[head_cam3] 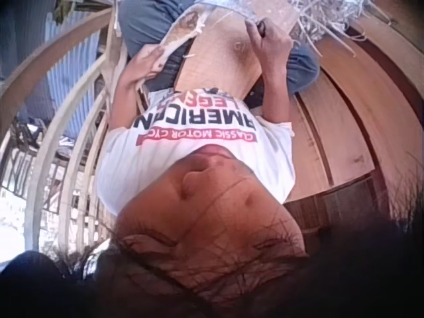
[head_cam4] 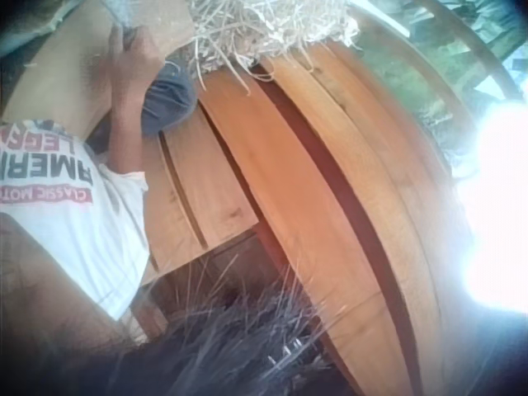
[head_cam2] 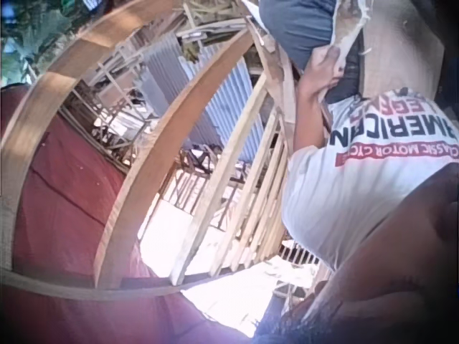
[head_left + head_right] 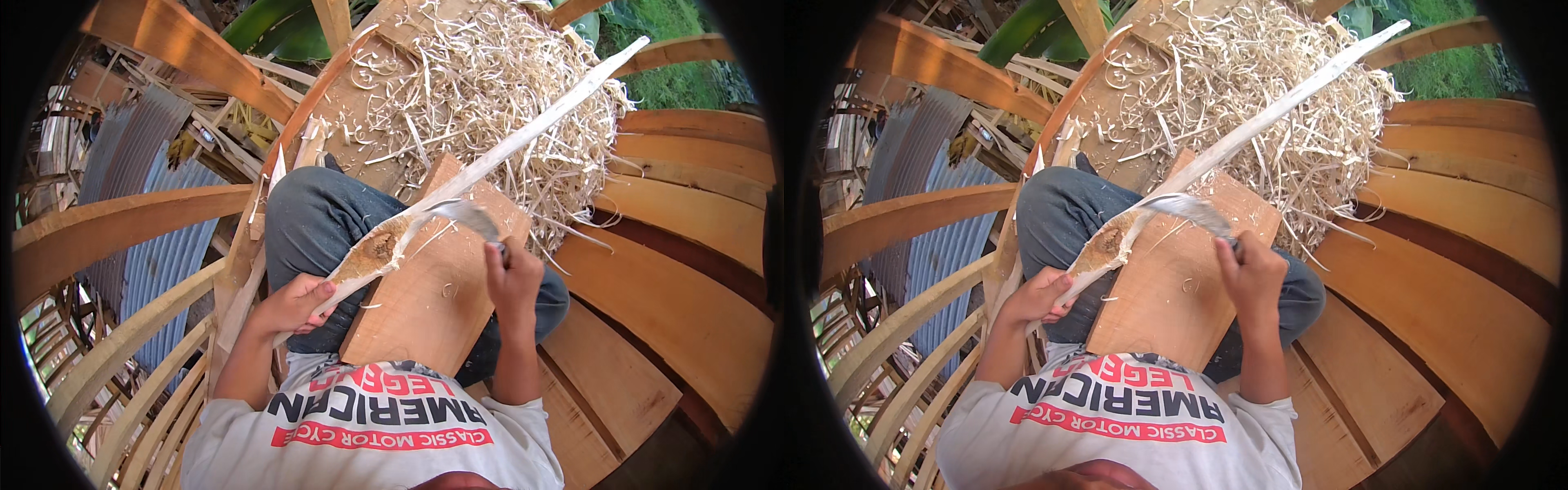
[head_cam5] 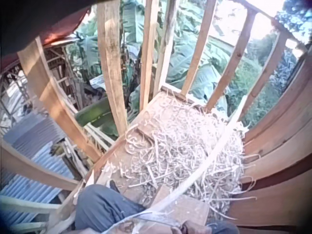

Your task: The person sits cross-legged and uses a curved knife to shave thin strips from a long wooden stick held against a flat board on their lap. Wood shavings accumulate on the board as the person repeatedly draws the blade along the stick's length.

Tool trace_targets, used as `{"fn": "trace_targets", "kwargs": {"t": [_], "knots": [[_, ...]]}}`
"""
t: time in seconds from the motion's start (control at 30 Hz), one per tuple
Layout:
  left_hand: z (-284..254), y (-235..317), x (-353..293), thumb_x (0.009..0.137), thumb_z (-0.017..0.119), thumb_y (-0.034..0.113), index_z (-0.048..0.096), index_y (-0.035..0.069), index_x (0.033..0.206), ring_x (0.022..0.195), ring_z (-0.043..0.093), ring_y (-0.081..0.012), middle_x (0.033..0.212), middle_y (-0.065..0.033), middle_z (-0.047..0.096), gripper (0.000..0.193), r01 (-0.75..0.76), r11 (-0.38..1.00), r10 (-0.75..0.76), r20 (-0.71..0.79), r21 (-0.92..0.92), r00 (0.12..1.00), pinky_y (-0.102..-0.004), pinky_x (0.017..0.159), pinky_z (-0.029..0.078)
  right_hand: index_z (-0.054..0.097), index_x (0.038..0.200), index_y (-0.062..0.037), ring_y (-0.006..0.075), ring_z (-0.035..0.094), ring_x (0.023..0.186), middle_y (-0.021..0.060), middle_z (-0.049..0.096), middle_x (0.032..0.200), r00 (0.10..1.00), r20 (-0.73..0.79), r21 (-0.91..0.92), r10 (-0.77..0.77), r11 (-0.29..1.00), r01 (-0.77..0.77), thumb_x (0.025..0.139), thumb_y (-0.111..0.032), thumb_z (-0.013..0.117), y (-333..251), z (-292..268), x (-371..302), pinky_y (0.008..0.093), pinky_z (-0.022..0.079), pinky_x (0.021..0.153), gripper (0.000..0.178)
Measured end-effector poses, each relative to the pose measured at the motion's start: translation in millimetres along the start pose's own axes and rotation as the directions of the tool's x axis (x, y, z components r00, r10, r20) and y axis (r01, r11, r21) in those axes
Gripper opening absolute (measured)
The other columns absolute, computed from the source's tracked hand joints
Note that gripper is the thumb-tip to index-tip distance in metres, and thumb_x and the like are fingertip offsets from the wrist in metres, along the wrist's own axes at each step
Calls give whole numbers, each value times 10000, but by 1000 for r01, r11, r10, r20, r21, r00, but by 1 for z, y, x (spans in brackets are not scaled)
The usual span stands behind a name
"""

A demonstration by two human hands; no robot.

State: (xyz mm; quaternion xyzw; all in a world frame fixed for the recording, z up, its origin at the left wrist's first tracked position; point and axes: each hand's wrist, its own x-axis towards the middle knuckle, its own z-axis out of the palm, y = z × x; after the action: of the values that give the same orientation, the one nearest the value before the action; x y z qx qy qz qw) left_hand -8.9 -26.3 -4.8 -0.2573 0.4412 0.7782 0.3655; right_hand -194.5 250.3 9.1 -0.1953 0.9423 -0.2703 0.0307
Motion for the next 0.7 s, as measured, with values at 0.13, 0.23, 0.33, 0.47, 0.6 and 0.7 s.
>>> {"fn": "trace_targets", "kwargs": {"t": [0.13,0.23,0.33,0.47,0.6,0.7], "knots": [[0,8,-1,967,430,466,471,42,743,381,336,-29,507,36,395,481,1,1000,-2,20,19,1000,-191,341,271,468,587,-53,267,499,443,101,477,498,998,61,-21,-29,999,30,784,-335,713,-8,19,10,367,391,449,422],[5,10,2,965,434,468,467,45,742,382,337,-26,507,39,394,480,13,1000,-13,-15,16,1000,-193,345,274,464,579,-69,248,501,435,73,475,483,998,21,-77,-54,996,55,748,-412,732,2,22,23,352,386,434,466],[5,12,3,965,437,468,462,50,741,385,338,-25,509,42,392,475,16,1000,-16,-11,-1,1000,-192,350,277,464,581,-75,243,502,437,70,471,478,993,-54,-152,-105,984,96,753,-409,730,2,18,36,343,385,431,460],[7,12,2,968,425,471,461,53,745,385,328,-25,512,48,384,475,40,999,-39,-18,31,999,-186,355,276,496,617,-36,273,459,433,98,448,473,980,-197,-197,-21,980,-18,819,-403,672,37,23,50,370,372,454,454],[7,11,2,975,413,463,469,51,753,381,317,-25,511,45,377,471,47,996,-45,-25,82,999,-183,347,272,479,597,-22,301,462,436,115,479,484,906,-283,-101,315,929,-355,859,-392,632,63,-17,68,372,359,454,479],[-7,4,2,977,408,461,469,39,749,368,319,-29,498,31,377,483,43,997,-38,87,-61,995,-187,331,272,476,599,-14,301,439,420,124,461,479,961,-167,38,220,975,-217,864,-374,631,33,-18,49,363,345,450,474]]}}
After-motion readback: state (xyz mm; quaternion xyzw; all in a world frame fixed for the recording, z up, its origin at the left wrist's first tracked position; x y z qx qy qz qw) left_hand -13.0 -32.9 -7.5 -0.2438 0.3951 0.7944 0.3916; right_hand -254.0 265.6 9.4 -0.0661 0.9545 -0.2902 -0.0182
